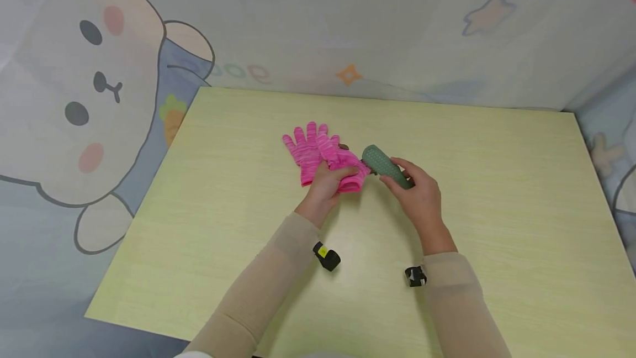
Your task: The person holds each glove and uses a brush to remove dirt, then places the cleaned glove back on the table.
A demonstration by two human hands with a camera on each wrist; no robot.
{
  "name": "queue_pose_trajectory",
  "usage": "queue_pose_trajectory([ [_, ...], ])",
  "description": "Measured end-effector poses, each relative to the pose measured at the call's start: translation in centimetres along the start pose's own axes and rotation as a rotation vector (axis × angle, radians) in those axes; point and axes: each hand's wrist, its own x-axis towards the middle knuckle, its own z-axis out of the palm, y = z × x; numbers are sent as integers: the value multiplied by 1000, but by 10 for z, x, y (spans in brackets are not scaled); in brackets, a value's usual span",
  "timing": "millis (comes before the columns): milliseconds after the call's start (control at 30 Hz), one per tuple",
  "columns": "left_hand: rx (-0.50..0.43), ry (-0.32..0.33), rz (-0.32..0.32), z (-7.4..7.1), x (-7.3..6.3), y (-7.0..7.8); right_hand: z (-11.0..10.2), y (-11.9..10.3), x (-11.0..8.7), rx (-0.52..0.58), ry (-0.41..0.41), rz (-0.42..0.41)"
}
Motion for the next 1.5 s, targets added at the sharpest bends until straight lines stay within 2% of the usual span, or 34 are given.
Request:
queue_pose_trajectory([
  [333, 5, -4, 22, 0, 0, -2, 0, -1, -1, -22, 5, 30],
  [567, -36, -25, 13, -1, 1, -3, 3, -3, -1, 57, 1, -40],
  [767, 10, -1, 12, 0, 1, -3, 2, -3, 0, 14, 9, 8],
  [1267, -34, -26, -28, 1, 2, -1, 1, -4, 1, -21, 1, 60],
  [1500, -15, -26, -22, 0, 1, 0, 1, -6, 0, 48, 38, 14],
])
